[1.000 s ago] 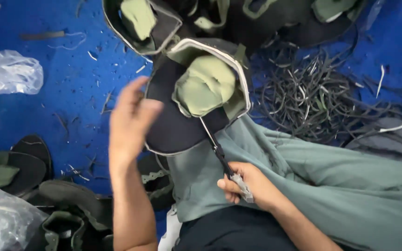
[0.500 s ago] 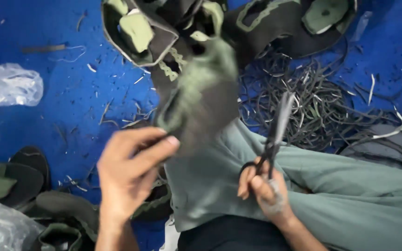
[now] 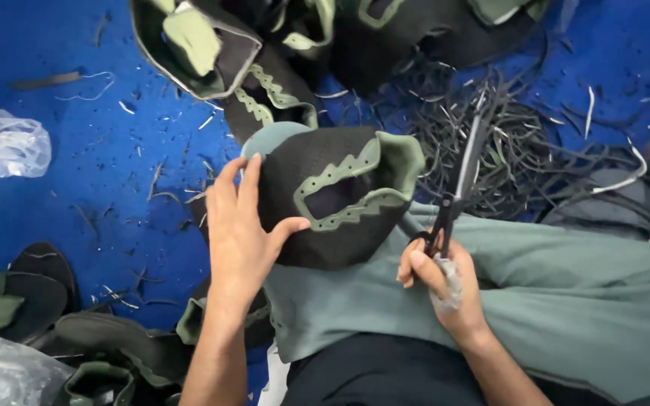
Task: The person trims excess material and threads from shoe upper components using scissors.
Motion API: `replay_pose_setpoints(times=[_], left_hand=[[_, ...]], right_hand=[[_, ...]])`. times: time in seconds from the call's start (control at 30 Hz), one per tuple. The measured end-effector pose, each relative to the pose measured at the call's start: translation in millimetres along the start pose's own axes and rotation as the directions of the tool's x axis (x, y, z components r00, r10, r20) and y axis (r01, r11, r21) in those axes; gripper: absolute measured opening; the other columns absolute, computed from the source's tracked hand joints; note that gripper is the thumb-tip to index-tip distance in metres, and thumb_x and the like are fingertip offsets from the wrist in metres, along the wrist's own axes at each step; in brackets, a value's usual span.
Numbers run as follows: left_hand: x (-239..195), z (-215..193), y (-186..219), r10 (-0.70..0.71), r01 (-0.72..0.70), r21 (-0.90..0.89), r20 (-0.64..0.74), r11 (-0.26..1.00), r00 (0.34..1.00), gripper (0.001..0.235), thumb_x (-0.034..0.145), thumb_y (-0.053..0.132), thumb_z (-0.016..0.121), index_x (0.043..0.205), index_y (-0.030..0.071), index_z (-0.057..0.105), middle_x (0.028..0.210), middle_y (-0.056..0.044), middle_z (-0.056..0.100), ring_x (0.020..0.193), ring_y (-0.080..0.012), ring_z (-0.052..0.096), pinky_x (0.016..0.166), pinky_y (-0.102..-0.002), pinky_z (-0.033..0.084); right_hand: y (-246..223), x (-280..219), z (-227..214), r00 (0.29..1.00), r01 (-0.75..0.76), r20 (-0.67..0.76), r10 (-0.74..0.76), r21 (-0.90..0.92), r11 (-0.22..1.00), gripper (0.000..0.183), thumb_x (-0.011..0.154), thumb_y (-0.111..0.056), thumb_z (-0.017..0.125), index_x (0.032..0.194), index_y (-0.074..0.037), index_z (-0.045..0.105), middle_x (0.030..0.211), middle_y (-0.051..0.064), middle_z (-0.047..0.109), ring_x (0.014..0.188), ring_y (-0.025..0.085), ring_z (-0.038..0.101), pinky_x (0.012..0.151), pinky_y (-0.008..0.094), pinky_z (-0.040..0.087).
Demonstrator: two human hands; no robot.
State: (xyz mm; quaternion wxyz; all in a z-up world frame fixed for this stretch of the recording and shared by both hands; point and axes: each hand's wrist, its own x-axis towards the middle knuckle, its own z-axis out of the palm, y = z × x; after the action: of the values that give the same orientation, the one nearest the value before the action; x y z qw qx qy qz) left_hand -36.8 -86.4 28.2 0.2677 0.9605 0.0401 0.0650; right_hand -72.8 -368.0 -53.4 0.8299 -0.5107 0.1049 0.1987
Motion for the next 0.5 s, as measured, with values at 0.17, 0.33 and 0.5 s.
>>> replay_pose_setpoints(times=[0.17,0.33,0.5], left_hand=[[2,-5,17,0.218,-0.188,0.175,-0.172,0.967,0.961,0.086,0.055,0.027,0.092,0.127,0.001,0.055,0.132,-0.02,0.056,0.114,-0.0423,0.057,0.093,-0.049,0.047],[-3,10,35,-0.116,0.126,-0.309,0.049,0.943,0.992,0.049,0.076,0.012,0.09,0.113,0.002,0.061,0.094,-0.012,0.071,0.084,-0.0285,0.069,0.078,-0.034,0.055],[6,15,101,0.22,-0.244,-0.289,-0.114,0.926,0.969,0.035,0.089,0.01,0.086,0.115,0.008,0.062,0.111,-0.011,0.075,0.095,-0.0243,0.077,0.086,-0.033,0.06]], right_hand=[[-19,4,12,0.991,-0.037,-0.117,-0.059,-0.684,0.729,0.027,0.084,-0.023,0.08,0.09,-0.006,0.06,0.073,0.006,0.064,0.064,0.014,0.056,0.06,0.031,0.048],[-14,12,-11,0.99,-0.005,-0.044,-0.132,-0.959,0.285,0.047,0.08,-0.034,0.089,0.088,-0.002,0.055,0.076,0.012,0.06,0.071,0.021,0.051,0.066,0.032,0.046],[4,16,-44,0.997,0.058,-0.048,-0.067,-0.176,0.983,0.022,0.097,-0.019,0.071,0.097,-0.001,0.058,0.084,0.006,0.064,0.074,0.016,0.056,0.068,0.031,0.048]])
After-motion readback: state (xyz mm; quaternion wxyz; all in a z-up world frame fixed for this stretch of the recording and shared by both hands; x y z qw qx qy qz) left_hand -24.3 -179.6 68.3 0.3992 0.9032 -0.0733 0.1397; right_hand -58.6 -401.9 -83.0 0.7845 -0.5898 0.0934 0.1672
